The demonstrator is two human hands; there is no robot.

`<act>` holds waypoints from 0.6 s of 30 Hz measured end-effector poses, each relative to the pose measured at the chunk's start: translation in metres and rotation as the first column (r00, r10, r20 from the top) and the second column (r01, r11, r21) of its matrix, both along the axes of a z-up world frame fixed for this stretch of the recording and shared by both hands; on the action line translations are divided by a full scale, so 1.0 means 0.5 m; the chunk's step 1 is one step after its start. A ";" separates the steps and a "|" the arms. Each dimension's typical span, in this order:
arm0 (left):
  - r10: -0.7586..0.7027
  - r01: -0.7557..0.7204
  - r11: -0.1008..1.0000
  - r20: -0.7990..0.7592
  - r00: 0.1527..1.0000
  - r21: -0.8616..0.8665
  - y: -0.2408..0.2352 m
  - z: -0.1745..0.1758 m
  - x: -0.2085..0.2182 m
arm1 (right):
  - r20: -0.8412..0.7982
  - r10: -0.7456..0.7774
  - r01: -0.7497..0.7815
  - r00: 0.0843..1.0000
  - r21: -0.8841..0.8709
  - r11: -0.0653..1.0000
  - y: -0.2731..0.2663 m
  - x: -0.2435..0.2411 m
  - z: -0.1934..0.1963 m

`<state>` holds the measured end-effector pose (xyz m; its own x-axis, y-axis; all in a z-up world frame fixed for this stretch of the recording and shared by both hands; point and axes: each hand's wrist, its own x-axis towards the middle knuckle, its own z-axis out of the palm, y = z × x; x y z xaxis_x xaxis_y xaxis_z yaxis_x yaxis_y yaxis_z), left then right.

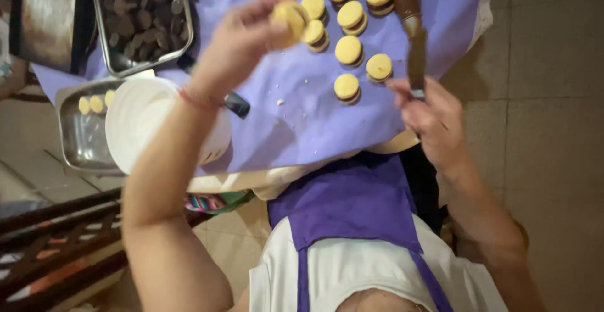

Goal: Assemble cookies by spreading filling and coating them in powder.

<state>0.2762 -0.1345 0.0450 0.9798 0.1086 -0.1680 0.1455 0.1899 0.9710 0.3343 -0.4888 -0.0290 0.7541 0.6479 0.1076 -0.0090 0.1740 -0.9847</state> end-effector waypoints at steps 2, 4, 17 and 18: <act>0.038 -0.038 0.999 0.052 0.998 -0.007 -0.083 -0.009 -0.080 | 0.141 0.029 -0.020 0.990 -0.063 0.998 0.058 0.000 0.041; 0.084 -0.077 0.994 0.101 0.991 -0.078 -0.145 -0.051 -0.146 | 0.352 0.062 -0.025 0.934 -0.108 0.994 0.108 -0.021 0.064; 0.257 -0.151 0.897 0.212 0.943 -0.416 -0.189 -0.161 -0.296 | 0.302 0.170 -0.149 0.938 -0.089 0.985 0.181 -0.158 0.070; 0.263 -0.158 0.897 0.211 0.941 -0.412 -0.185 -0.166 -0.301 | 0.314 0.173 -0.148 0.934 -0.104 0.984 0.187 -0.161 0.072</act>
<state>0.1259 -0.2269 -0.0378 0.9553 0.2953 0.0131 -0.1821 0.5529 0.8131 0.2539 -0.3953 0.0069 0.5733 0.7734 0.2706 0.2876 0.1193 -0.9503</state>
